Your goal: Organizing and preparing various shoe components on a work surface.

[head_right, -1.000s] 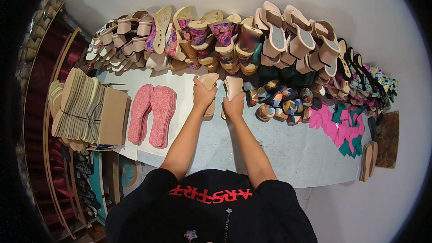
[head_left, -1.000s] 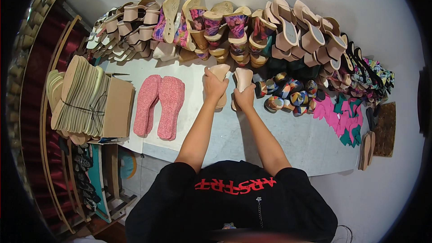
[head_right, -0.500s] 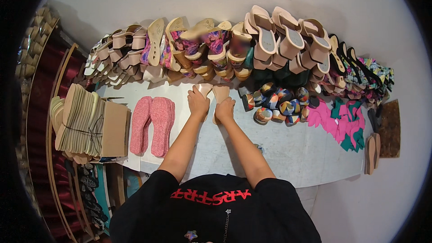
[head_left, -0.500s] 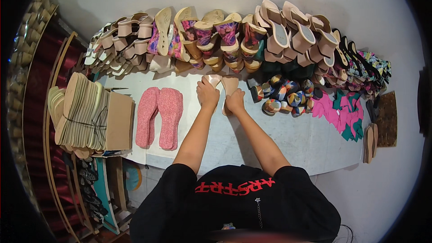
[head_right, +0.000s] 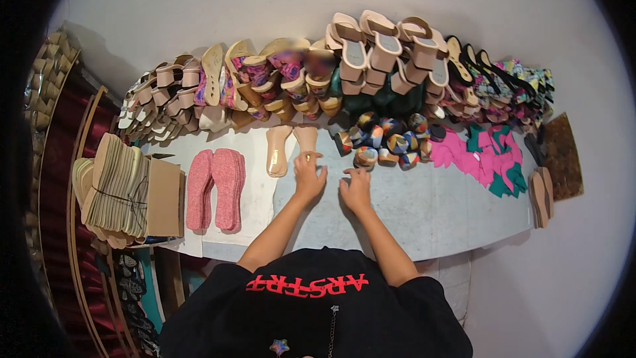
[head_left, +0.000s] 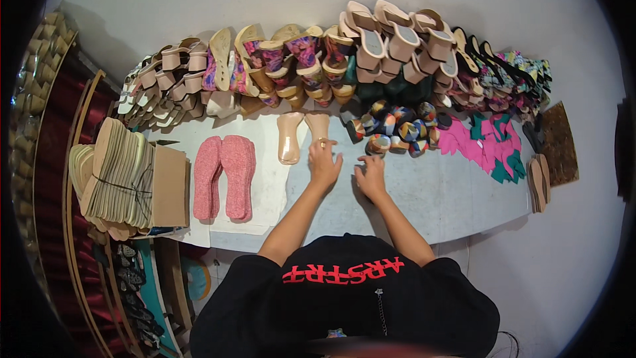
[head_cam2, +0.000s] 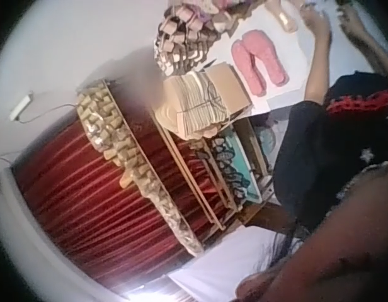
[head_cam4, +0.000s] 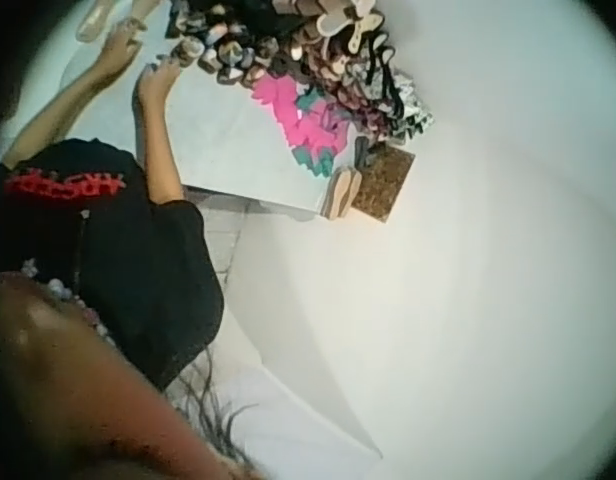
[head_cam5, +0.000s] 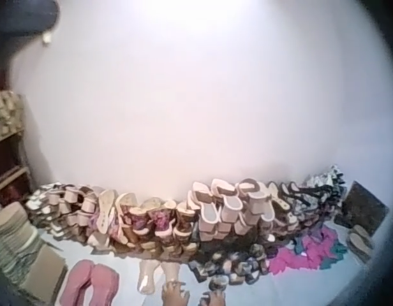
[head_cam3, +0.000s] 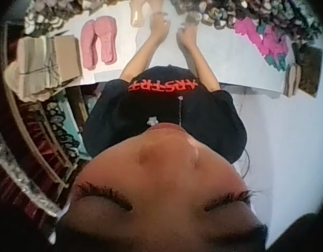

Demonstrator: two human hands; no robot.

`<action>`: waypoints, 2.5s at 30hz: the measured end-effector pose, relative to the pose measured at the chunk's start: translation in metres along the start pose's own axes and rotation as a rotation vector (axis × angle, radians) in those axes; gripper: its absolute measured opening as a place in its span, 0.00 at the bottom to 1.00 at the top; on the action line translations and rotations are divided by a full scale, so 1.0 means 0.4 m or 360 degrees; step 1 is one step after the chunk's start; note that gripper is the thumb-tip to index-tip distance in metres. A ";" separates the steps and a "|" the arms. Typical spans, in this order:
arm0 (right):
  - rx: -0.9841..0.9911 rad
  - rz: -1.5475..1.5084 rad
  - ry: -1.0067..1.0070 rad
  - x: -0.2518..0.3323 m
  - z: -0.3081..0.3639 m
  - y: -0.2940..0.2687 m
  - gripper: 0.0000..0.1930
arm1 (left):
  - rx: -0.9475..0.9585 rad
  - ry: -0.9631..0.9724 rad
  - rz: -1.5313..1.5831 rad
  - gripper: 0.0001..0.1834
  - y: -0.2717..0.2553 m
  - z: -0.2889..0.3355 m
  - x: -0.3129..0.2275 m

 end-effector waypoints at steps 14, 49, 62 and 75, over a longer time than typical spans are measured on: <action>0.0236 -0.0048 0.0056 -0.176 0.124 -0.184 0.27 | 0.0842 -0.0048 0.0973 0.17 0.225 0.139 -0.148; 0.0569 0.0669 0.0020 -0.072 -0.443 -0.234 0.39 | 0.0480 -0.0959 0.0878 0.24 0.236 -0.162 -0.043; 0.0885 0.0845 -0.0147 -0.117 -0.361 -0.289 0.31 | 0.0563 -0.0490 0.0589 0.28 0.274 -0.268 -0.085; 0.0171 0.1108 -0.0302 -0.178 -0.437 -0.268 0.22 | 0.0715 -0.0327 -0.0307 0.16 0.296 -0.254 -0.187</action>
Point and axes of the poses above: each hand's wrist, its own z-axis away from the middle knuckle, its own y-axis out of the palm, x = y × z, the point moved 3 cm from there along -z, towards the middle knuckle, and after that the axes turned 7 degrees about y, right-handed, at the moved point
